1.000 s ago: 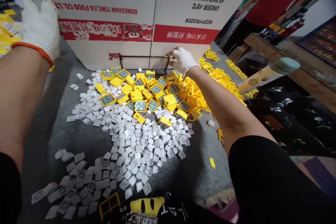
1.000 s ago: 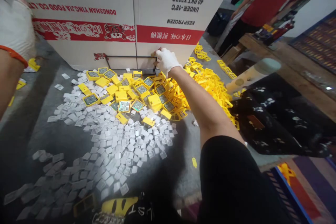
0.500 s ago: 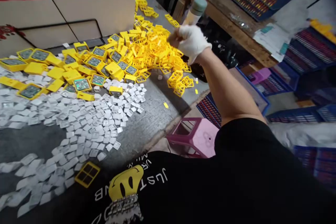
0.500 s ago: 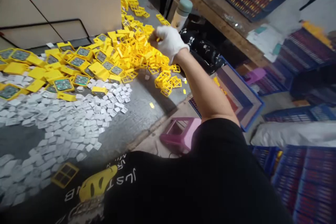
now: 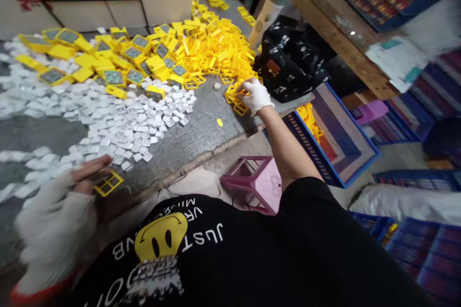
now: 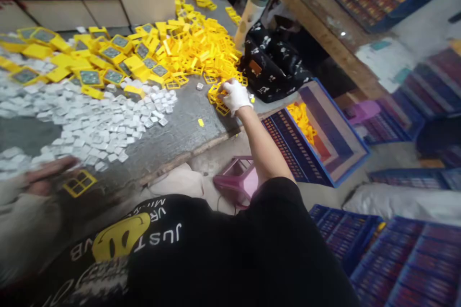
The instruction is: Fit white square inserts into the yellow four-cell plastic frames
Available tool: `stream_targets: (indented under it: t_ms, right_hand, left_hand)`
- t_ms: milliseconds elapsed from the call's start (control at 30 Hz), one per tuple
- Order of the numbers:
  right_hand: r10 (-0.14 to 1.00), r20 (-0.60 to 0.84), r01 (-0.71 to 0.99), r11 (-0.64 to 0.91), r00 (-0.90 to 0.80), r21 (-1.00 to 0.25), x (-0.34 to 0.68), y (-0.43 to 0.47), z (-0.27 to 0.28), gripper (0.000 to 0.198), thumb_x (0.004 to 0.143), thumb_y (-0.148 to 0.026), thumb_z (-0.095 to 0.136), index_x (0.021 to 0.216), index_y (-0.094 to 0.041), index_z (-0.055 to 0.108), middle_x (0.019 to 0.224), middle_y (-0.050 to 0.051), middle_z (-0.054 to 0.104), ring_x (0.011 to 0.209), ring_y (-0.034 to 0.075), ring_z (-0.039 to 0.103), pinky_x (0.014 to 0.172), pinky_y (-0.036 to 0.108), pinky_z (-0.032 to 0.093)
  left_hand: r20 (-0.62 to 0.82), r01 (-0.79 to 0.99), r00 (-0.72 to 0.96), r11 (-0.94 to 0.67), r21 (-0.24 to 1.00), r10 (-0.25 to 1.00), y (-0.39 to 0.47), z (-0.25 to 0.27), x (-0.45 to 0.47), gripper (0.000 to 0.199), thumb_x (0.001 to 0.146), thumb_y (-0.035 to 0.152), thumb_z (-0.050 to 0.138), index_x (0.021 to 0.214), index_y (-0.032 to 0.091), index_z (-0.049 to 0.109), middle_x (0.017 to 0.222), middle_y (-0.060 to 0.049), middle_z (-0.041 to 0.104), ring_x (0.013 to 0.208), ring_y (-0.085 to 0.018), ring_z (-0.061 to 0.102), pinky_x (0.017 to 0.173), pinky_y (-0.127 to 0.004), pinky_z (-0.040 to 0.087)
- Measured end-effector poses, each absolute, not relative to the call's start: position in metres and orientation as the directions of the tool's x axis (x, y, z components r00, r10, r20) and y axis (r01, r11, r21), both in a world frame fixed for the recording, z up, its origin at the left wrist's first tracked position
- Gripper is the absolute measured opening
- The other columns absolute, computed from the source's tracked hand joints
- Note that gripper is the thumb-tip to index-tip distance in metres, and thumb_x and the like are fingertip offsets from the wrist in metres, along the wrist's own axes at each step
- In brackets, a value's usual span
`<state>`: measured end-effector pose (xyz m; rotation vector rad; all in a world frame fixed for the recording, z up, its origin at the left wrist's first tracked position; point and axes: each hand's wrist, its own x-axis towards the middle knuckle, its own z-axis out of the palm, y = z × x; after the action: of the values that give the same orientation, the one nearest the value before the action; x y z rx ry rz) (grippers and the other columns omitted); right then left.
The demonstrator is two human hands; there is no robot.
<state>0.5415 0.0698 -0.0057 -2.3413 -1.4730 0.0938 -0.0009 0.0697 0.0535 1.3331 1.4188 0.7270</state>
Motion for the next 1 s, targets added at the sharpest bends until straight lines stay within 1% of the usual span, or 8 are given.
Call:
stream_targets:
  t_ms: [167,300,400,533,633,733,867,1000]
  right_hand:
    - [0.887,0.339,0.874,-0.131,0.314,-0.469,0.520,0.074,-0.001,0.023,0.108,-0.045,0.082,0.095,-0.029,0.075,0.121,0.013,0.084,0.094,0.024,0.075,0.097,0.049,0.069]
    - [0.866,0.469,0.793,0.406,-0.174,-0.455,0.400,0.036,-0.001,0.017,0.118,-0.047,0.079,0.115,-0.030,0.081,0.117,0.006,0.083,0.113,0.029,0.079,0.102,0.053,0.067]
    - [0.771,0.370,0.635,0.636,-0.518,-0.437,0.300,-0.003,-0.012,0.018,0.126,-0.043,0.071,0.124,-0.029,0.082,0.119,0.007,0.087,0.111,0.027,0.081,0.095,0.046,0.061]
    - [0.823,0.335,0.645,0.567,-0.458,-0.511,0.271,-0.014,-0.029,0.020,0.125,-0.044,0.074,0.132,-0.029,0.084,0.125,0.008,0.090,0.115,0.026,0.083,0.100,0.042,0.061]
    - [0.964,0.254,0.844,0.197,-0.075,-0.499,0.315,0.009,-0.029,0.025,0.120,-0.035,0.076,0.142,-0.028,0.085,0.130,0.010,0.090,0.121,0.031,0.083,0.109,0.047,0.062]
    - [0.973,0.105,0.929,-0.162,0.207,-0.332,0.349,0.042,-0.029,0.034,0.111,-0.022,0.080,0.144,-0.024,0.085,0.138,0.016,0.089,0.134,0.039,0.080,0.119,0.056,0.059]
    - [0.986,-0.003,0.958,-0.162,0.166,-0.237,0.351,0.072,-0.036,0.038,0.112,-0.016,0.071,0.145,-0.027,0.084,0.154,0.016,0.087,0.148,0.041,0.075,0.128,0.062,0.053]
    - [0.995,0.046,0.953,-0.073,0.091,-0.294,0.343,0.062,-0.035,0.027,0.111,-0.016,0.070,0.131,-0.025,0.087,0.143,0.014,0.090,0.141,0.039,0.077,0.128,0.062,0.053]
  left_hand:
    - [-0.439,-0.062,0.197,0.458,0.887,0.876,0.029,0.030,0.029,0.016,0.105,0.029,0.083,0.108,0.014,0.087,0.116,-0.015,0.092,0.095,-0.025,0.085,0.091,-0.037,0.073]
    - [-0.450,-0.327,0.525,0.659,0.677,0.723,0.026,0.003,0.050,0.053,0.101,0.043,0.101,0.143,0.017,0.082,0.152,-0.022,0.085,0.126,-0.036,0.087,0.105,-0.051,0.074]
    - [-0.359,-0.421,0.568,0.636,0.646,0.741,0.017,-0.012,0.049,0.072,0.098,0.054,0.106,0.157,0.023,0.079,0.160,-0.019,0.081,0.143,-0.039,0.081,0.118,-0.055,0.070]
    - [-0.409,-0.455,0.509,0.640,0.619,0.757,0.012,-0.018,0.031,0.062,0.094,0.051,0.111,0.144,0.024,0.086,0.135,-0.013,0.089,0.116,-0.029,0.084,0.097,-0.040,0.073]
    - [-0.493,-0.470,0.443,0.662,0.584,0.749,0.015,-0.017,0.021,0.049,0.094,0.054,0.109,0.130,0.028,0.090,0.120,-0.009,0.090,0.098,-0.025,0.081,0.076,-0.031,0.069]
    - [-0.542,-0.476,0.389,0.667,0.573,0.744,0.016,-0.015,0.023,0.041,0.094,0.053,0.107,0.122,0.029,0.090,0.116,-0.009,0.089,0.090,-0.024,0.079,0.062,-0.027,0.062]
    - [-0.553,-0.471,0.384,0.672,0.571,0.739,0.012,-0.014,0.029,0.040,0.095,0.048,0.108,0.126,0.030,0.090,0.115,-0.009,0.089,0.093,-0.025,0.079,0.065,-0.027,0.061]
    - [-0.482,-0.447,0.464,0.666,0.597,0.743,0.011,-0.016,0.032,0.054,0.097,0.055,0.108,0.138,0.027,0.089,0.125,-0.012,0.089,0.104,-0.029,0.083,0.074,-0.031,0.063]
